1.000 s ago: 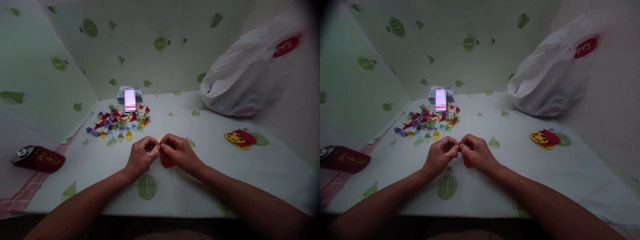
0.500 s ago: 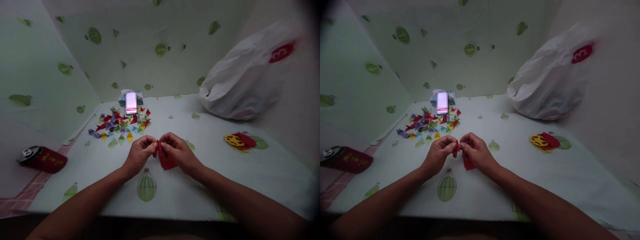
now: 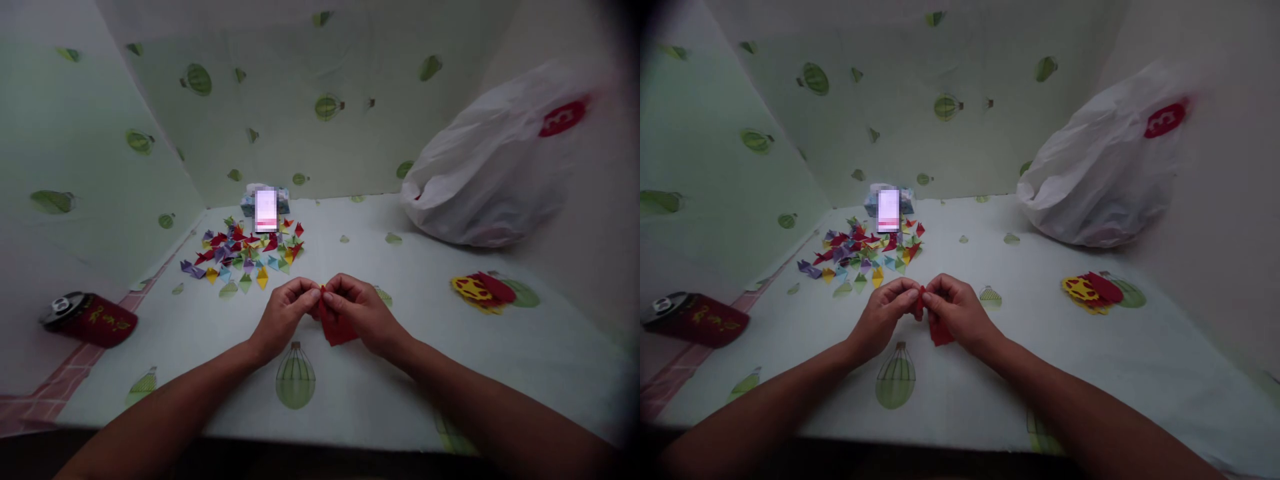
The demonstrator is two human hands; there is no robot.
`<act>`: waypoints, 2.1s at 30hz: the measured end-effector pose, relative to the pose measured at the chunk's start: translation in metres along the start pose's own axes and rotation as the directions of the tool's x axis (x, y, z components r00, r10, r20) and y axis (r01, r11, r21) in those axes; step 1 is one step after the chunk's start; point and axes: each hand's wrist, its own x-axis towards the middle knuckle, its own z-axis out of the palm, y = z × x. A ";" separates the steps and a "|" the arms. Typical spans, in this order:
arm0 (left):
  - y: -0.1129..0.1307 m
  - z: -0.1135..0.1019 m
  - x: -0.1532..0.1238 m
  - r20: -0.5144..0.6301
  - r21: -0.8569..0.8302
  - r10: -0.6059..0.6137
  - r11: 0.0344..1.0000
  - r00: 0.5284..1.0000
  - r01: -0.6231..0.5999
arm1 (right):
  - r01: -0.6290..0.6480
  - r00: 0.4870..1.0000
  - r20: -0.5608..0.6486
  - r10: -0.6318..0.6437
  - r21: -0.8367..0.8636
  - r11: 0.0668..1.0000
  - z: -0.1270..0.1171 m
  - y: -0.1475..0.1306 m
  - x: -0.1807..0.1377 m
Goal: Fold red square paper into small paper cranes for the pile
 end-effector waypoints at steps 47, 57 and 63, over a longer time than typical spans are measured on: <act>-0.005 -0.001 -0.002 -0.133 0.306 0.277 0.925 0.952 -0.227 | 0.156 0.986 -0.033 -0.162 -0.137 0.978 -0.003 -0.004 0.000; -0.005 -0.002 -0.001 -0.098 0.310 0.270 0.923 0.958 -0.228 | 0.293 0.945 -0.065 -0.320 -0.267 0.918 -0.004 0.002 -0.001; -0.003 -0.001 -0.001 -0.093 0.381 0.345 0.879 0.934 -0.287 | 0.272 0.956 -0.034 -0.291 -0.272 0.923 -0.003 0.002 -0.001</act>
